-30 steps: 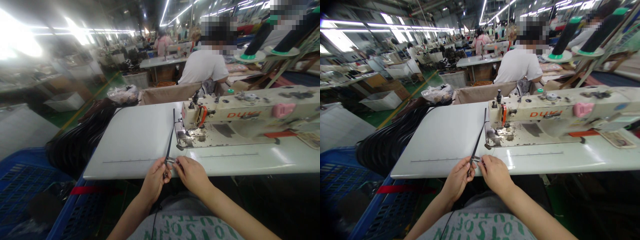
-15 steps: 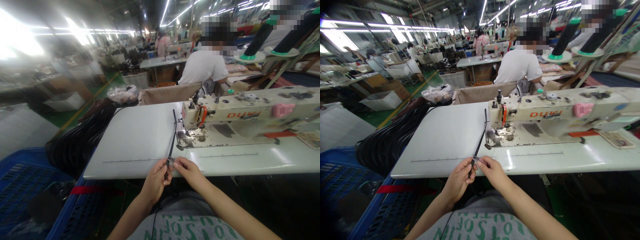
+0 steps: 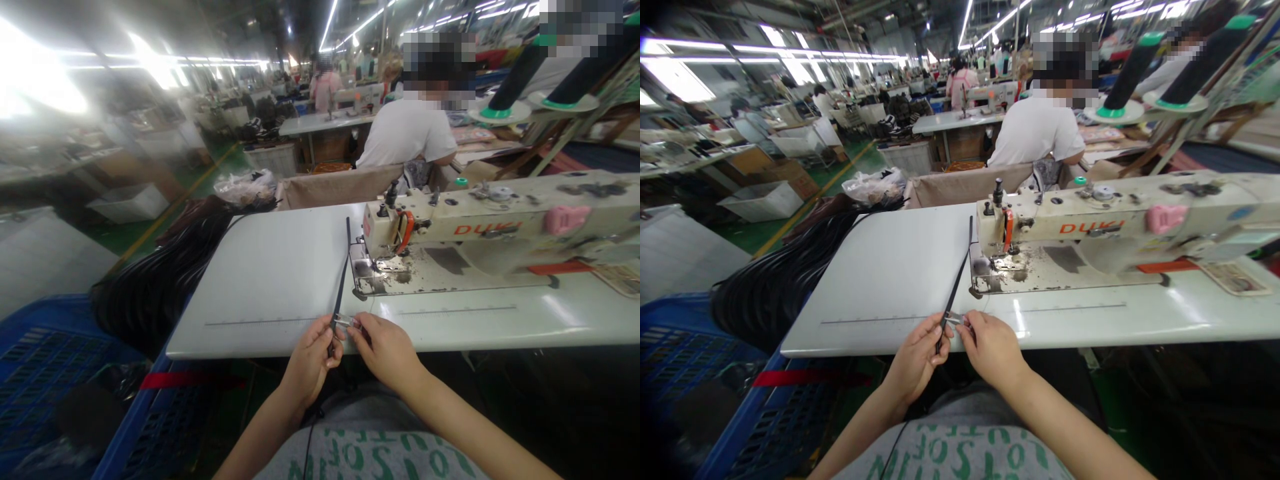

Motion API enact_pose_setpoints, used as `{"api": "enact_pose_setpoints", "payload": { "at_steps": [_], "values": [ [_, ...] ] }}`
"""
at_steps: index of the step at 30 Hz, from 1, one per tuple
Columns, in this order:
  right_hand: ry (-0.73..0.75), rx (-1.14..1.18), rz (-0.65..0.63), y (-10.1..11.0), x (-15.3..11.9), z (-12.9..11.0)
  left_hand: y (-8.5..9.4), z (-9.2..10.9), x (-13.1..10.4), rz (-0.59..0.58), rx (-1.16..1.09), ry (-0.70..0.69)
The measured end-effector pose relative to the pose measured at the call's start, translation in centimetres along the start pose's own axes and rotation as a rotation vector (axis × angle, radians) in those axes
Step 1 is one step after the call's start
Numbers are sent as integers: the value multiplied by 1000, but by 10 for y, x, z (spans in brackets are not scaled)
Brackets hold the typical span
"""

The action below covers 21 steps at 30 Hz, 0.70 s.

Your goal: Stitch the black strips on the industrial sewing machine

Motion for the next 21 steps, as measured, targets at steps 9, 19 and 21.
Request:
{"api": "enact_pose_setpoints", "payload": {
  "at_steps": [9,19,21],
  "values": [
    [109,-69,82,2,-6,-7,0,-3,2,-11,-8,3],
    [-196,785,-107,-27,5,27,-6,-3,0,-62,-59,20],
    [-207,749,-85,-22,5,27,-4,-2,0,-51,-57,21]
  ]
}}
Point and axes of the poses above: each hand's wrist, its own x-axis towards the middle knuckle, its own y-axis out of the back of the hand, z = x × y, the point moved 10 cm from there along x, towards the middle knuckle, and after that the axes turned 11 degrees about x, right-handed, at the moved point
